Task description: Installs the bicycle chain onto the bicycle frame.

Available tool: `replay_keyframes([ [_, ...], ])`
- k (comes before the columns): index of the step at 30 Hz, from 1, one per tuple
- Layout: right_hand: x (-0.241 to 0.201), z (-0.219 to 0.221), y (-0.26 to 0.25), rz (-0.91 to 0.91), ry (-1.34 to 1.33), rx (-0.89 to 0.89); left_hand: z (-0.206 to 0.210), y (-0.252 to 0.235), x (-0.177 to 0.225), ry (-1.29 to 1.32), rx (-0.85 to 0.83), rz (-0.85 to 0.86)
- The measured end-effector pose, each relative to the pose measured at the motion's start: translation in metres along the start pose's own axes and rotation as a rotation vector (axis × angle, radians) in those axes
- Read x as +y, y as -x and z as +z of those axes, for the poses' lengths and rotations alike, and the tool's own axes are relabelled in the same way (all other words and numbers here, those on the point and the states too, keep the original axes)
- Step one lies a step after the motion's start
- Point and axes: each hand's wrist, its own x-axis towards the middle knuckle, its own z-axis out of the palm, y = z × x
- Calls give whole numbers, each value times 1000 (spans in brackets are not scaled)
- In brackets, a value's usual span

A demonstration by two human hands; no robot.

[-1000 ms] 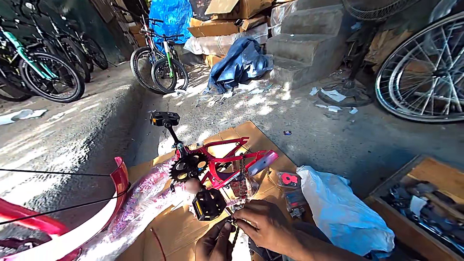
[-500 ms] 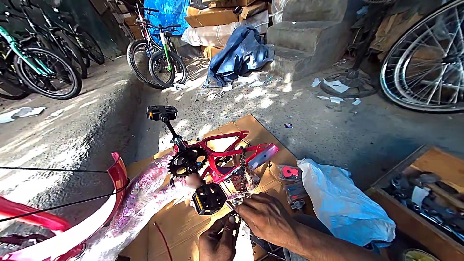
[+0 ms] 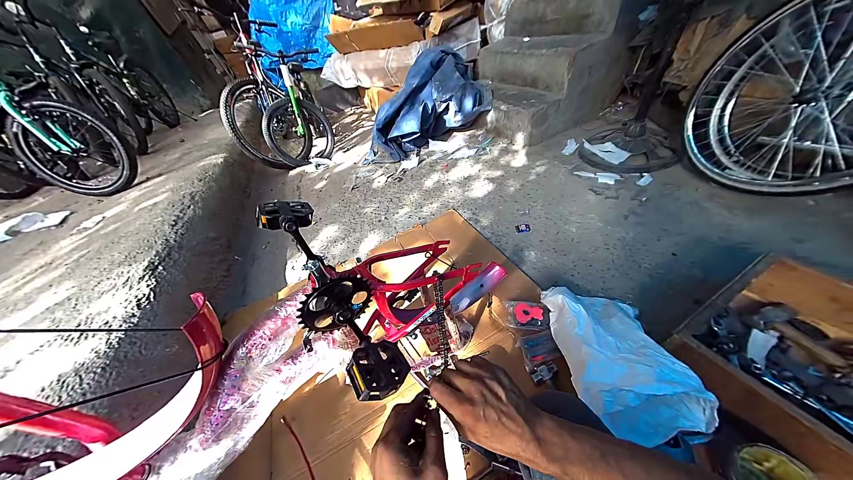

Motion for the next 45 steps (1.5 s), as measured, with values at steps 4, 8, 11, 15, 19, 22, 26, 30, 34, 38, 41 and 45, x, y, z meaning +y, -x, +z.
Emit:
replay_keyframes([
  [4,-2,2,1,9,25,13,9,3,-1,-115,59,114],
  [8,3,3,1,154,-240,-71,4,2,1,5,49,-1],
  [11,9,5,-1,182,-315,-121,4,2,-1,-18,77,73],
  [15,9,1,-3,138,-309,-95,9,2,0,-116,180,222],
  [19,9,-12,-2,109,-432,-189,8,2,2,-88,217,278],
  [22,11,-7,0,132,-481,-121,1,1,-1,13,169,246],
  [26,15,-7,1,168,-573,-71,-3,1,1,208,66,126],
  [30,16,-7,1,188,-637,-90,2,1,-1,200,57,165],
  [34,9,-8,3,164,-423,-84,2,2,1,362,8,28],
  [38,21,-17,-6,396,-630,-373,2,-2,4,491,20,-100],
  [41,29,-21,-8,578,-601,-655,-1,-4,2,568,42,-183],
  [45,41,-10,-2,753,-1023,-677,-4,-7,1,621,50,-205],
])
